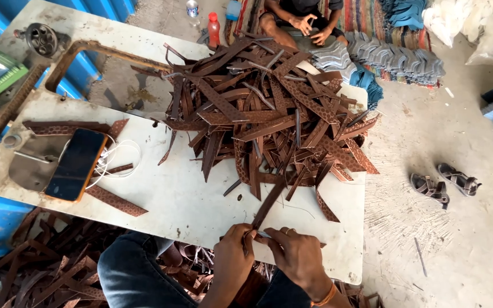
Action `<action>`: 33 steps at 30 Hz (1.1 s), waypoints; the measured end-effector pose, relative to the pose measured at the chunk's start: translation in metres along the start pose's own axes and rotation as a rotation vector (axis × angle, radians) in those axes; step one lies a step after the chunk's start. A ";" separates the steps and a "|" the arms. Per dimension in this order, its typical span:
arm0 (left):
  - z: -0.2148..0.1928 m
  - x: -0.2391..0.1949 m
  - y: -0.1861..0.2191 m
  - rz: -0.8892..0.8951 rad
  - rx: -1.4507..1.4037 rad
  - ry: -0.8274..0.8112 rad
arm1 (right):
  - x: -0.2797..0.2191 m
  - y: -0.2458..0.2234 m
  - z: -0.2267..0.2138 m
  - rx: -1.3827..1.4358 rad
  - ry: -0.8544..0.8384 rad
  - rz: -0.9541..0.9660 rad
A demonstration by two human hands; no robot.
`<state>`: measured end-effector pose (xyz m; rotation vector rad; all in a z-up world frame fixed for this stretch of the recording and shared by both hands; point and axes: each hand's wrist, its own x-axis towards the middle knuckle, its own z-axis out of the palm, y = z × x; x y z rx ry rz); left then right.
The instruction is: The person trims the edges of patterned leather straps for shoe assembly using a hand tool.
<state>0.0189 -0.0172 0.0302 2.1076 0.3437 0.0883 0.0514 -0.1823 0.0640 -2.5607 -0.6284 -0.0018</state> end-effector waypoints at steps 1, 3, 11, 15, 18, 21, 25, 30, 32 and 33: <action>-0.001 0.000 -0.002 -0.027 -0.010 -0.005 | 0.000 0.001 0.003 0.013 -0.068 0.059; 0.006 0.005 -0.024 -0.074 -0.114 -0.021 | -0.004 0.002 0.006 0.041 -0.014 0.028; 0.005 0.000 -0.020 -0.036 -0.278 0.041 | -0.010 -0.008 0.001 0.134 0.220 -0.073; 0.000 -0.001 -0.010 -0.065 -0.147 0.018 | -0.010 -0.008 -0.001 0.075 0.082 0.153; -0.001 -0.003 -0.006 -0.065 -0.131 0.035 | -0.011 -0.007 -0.002 0.005 0.077 0.070; -0.001 -0.005 -0.005 -0.030 -0.125 0.071 | -0.006 -0.010 -0.004 -0.017 0.118 -0.073; 0.007 -0.005 -0.011 0.052 -0.066 0.064 | -0.002 -0.013 -0.003 -0.061 -0.056 0.037; 0.016 -0.003 -0.015 0.126 0.062 0.000 | -0.001 -0.007 0.005 -0.183 0.016 -0.036; 0.013 0.001 -0.018 0.049 0.069 -0.058 | 0.000 0.000 0.007 -0.211 0.034 -0.088; 0.013 0.003 -0.025 -0.025 -0.034 -0.087 | 0.000 0.003 0.007 -0.176 -0.015 -0.056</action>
